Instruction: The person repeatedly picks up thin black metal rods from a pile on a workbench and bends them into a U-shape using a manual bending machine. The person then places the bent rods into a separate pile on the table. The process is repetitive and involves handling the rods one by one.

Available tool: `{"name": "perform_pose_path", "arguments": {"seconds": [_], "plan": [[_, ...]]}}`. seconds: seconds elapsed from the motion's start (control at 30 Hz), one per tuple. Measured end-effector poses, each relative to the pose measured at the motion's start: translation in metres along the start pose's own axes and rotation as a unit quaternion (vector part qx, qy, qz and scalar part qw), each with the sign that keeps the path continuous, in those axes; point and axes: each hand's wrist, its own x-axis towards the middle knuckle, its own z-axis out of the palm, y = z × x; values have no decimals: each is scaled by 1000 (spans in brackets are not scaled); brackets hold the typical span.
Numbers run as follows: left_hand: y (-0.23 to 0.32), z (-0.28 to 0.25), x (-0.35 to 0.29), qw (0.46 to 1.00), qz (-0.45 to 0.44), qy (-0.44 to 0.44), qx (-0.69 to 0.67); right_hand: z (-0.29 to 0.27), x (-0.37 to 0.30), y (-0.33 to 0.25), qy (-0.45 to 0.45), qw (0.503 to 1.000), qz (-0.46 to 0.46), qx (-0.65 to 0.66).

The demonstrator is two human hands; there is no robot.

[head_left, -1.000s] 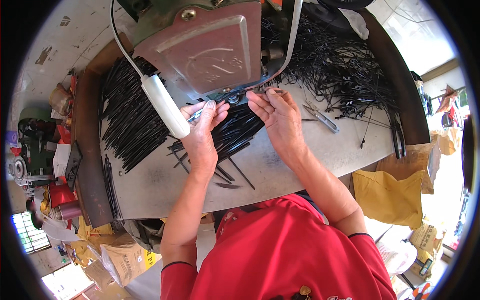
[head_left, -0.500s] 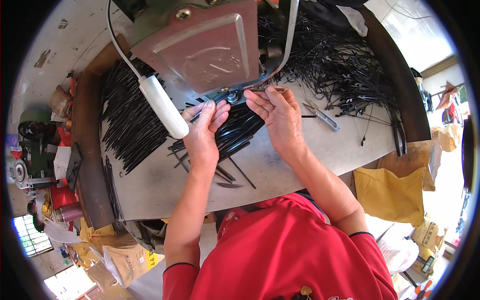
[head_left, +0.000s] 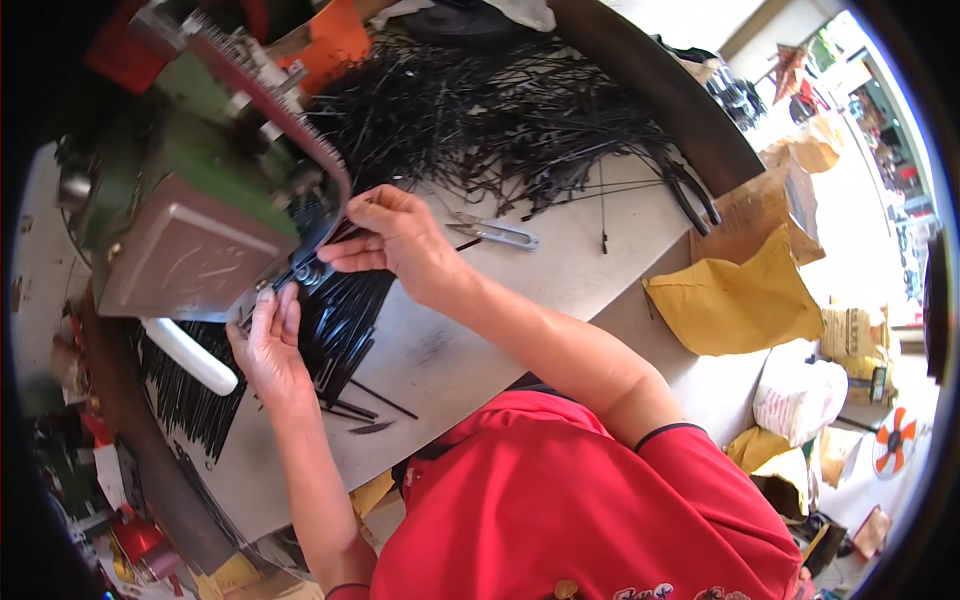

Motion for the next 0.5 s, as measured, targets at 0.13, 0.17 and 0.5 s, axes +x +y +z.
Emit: {"name": "perform_pose_path", "arguments": {"seconds": [0.13, 0.17, 0.5], "plan": [[-18, -10, 11, 987, -75, -22, -140, -7, -28, -11, 4, 944, -96, -315], [-15, -11, 8, 985, -75, -22, -154, -16, -37, -16, 15, 881, -156, -446], [8, -6, -17, 991, -83, -20, -99, -84, -40, -69, 121, 365, -309, -870]]}}
